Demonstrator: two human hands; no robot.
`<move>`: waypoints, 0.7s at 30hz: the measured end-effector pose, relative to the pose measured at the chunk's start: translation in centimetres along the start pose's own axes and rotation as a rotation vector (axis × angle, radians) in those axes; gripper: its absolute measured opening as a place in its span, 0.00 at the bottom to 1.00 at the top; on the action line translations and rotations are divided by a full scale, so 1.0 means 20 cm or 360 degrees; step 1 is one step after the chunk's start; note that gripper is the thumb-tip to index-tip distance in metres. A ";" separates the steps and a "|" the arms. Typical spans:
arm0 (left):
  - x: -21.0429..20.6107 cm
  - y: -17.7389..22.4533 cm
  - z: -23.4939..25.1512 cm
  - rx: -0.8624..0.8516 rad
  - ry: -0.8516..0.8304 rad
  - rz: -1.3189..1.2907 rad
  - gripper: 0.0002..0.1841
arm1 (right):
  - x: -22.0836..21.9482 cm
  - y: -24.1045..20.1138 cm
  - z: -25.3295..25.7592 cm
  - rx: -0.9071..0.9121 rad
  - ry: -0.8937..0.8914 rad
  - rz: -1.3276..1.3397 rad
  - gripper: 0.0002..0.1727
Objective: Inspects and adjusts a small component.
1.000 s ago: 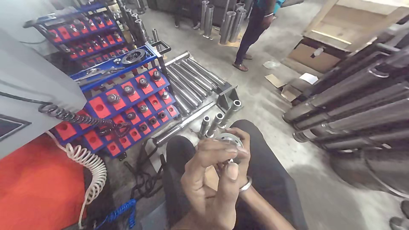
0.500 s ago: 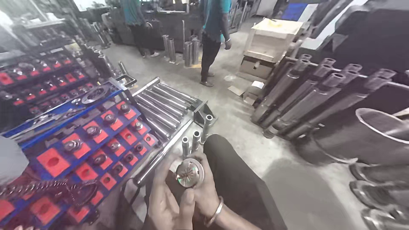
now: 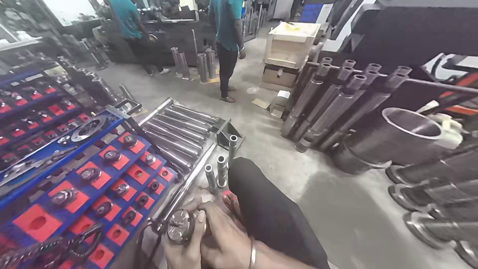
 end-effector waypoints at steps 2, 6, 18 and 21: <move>0.03 -0.01 0.01 0.0015 0.0034 -0.0026 0.26 | 0.13 0.01 0.03 0.0100 -0.0429 -0.0241 0.39; 0.06 -0.01 0.04 0.0009 0.0101 -0.0130 0.23 | 0.42 -0.09 0.09 0.0388 -0.0379 -0.0103 0.24; 0.01 0.01 -0.01 -0.0071 -0.0160 0.0250 0.21 | 0.34 -0.37 0.24 0.0632 0.0168 0.0521 0.15; 0.01 0.04 0.00 -0.0248 -0.0162 0.0400 0.20 | 0.32 -0.37 0.24 0.0580 0.0164 0.0627 0.14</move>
Point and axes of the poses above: each hand's wrist, its own z-axis towards the middle knuckle, its own x-axis out of the back of the hand, y = z × x, the point moved 3 cm from there along z, towards the middle knuckle, and after that the axes turned 8 degrees about -z, right-handed, at the moved point
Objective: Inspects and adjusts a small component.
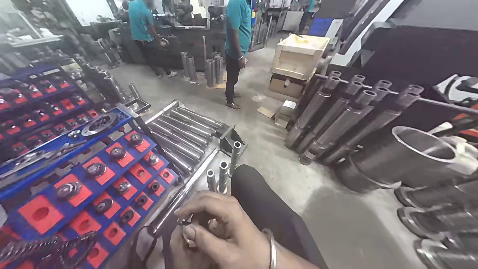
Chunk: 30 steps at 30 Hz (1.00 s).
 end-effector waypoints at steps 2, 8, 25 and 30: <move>0.00 0.00 0.02 -0.0053 -0.0006 0.0051 0.19 | 0.00 0.00 0.00 -0.0040 0.0009 0.0016 0.15; 0.02 0.03 0.07 -0.0167 0.0004 0.0175 0.22 | -0.01 -0.02 0.02 -0.0060 0.0085 0.0088 0.11; 0.09 0.09 0.15 -0.0438 0.0049 0.0286 0.19 | -0.05 -0.07 0.06 -0.0035 0.0029 0.0251 0.11; 0.10 0.09 0.15 -0.0464 0.0014 0.0170 0.20 | -0.04 -0.06 0.06 -0.0077 -0.0030 0.0373 0.11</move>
Point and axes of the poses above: each hand's wrist, its own z-axis towards the middle knuckle, its own x-axis out of the back of the hand, y = z × x, the point moved 3 cm from there along z, towards the middle knuckle, and after that the axes turned 8 degrees about -z, right-handed, at the moved point
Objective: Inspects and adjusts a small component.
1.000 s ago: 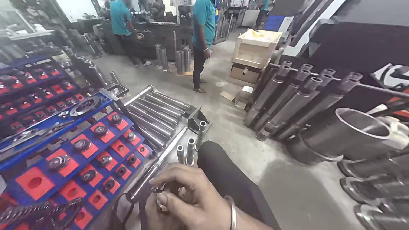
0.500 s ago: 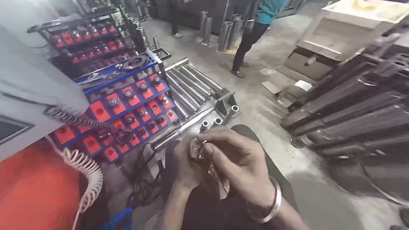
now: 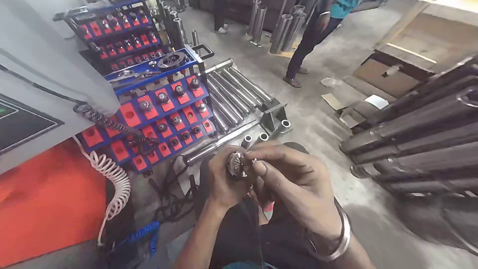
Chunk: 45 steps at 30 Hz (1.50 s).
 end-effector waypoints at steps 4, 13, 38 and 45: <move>0.01 -0.01 0.00 0.0015 -0.0016 -0.0027 0.20 | 0.01 0.02 -0.01 -0.0048 -0.0035 0.0149 0.11; 0.03 -0.02 -0.01 0.0012 0.0001 0.0102 0.21 | 0.03 0.06 -0.04 -0.0071 -0.0127 0.0302 0.13; 0.10 -0.02 0.00 -0.0020 -0.0031 0.0237 0.21 | 0.01 0.10 -0.06 -0.0111 -0.0201 0.0465 0.15; 0.11 -0.02 0.01 -0.0020 -0.0029 0.0203 0.21 | 0.00 0.11 -0.05 -0.0110 -0.0206 0.0409 0.13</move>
Point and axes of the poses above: each hand's wrist, its own z-axis towards the middle knuckle, its own x-axis out of the back of the hand, y = z × x, the point moved 3 cm from there along z, towards the middle knuckle, and after that the axes turned 8 degrees about -z, right-handed, at the moved point
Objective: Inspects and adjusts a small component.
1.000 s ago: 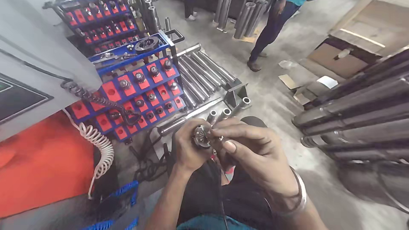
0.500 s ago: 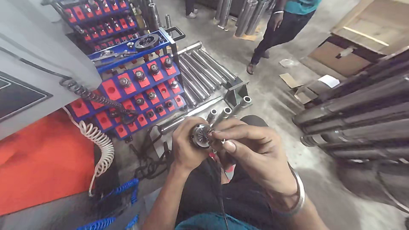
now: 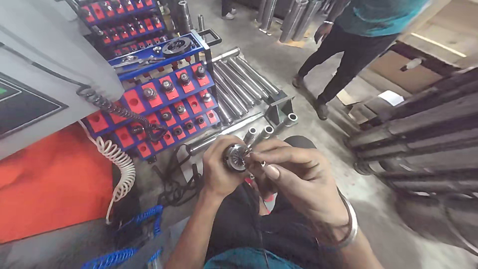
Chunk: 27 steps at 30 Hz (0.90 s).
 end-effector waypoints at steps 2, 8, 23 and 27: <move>0.00 0.00 0.00 0.0009 0.0001 0.0014 0.21 | 0.00 0.00 0.01 0.0012 0.0012 -0.0002 0.13; 0.02 -0.01 0.00 0.0031 0.0010 -0.0017 0.22 | -0.01 0.01 0.02 0.0004 0.0020 0.0010 0.12; 0.02 -0.03 0.01 0.0033 0.0013 -0.0006 0.21 | 0.00 0.03 0.03 0.0011 0.0018 0.0000 0.12; 0.02 -0.03 0.01 0.0057 0.0015 -0.0006 0.20 | 0.00 0.04 0.03 0.0009 0.0023 0.0026 0.12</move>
Point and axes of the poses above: each hand's wrist, its own z-axis towards the middle knuckle, its own x-axis out of the back of the hand, y = z × x, the point moved 3 cm from there along z, towards the middle knuckle, and after that the axes turned 8 degrees about -z, right-handed, at the moved point
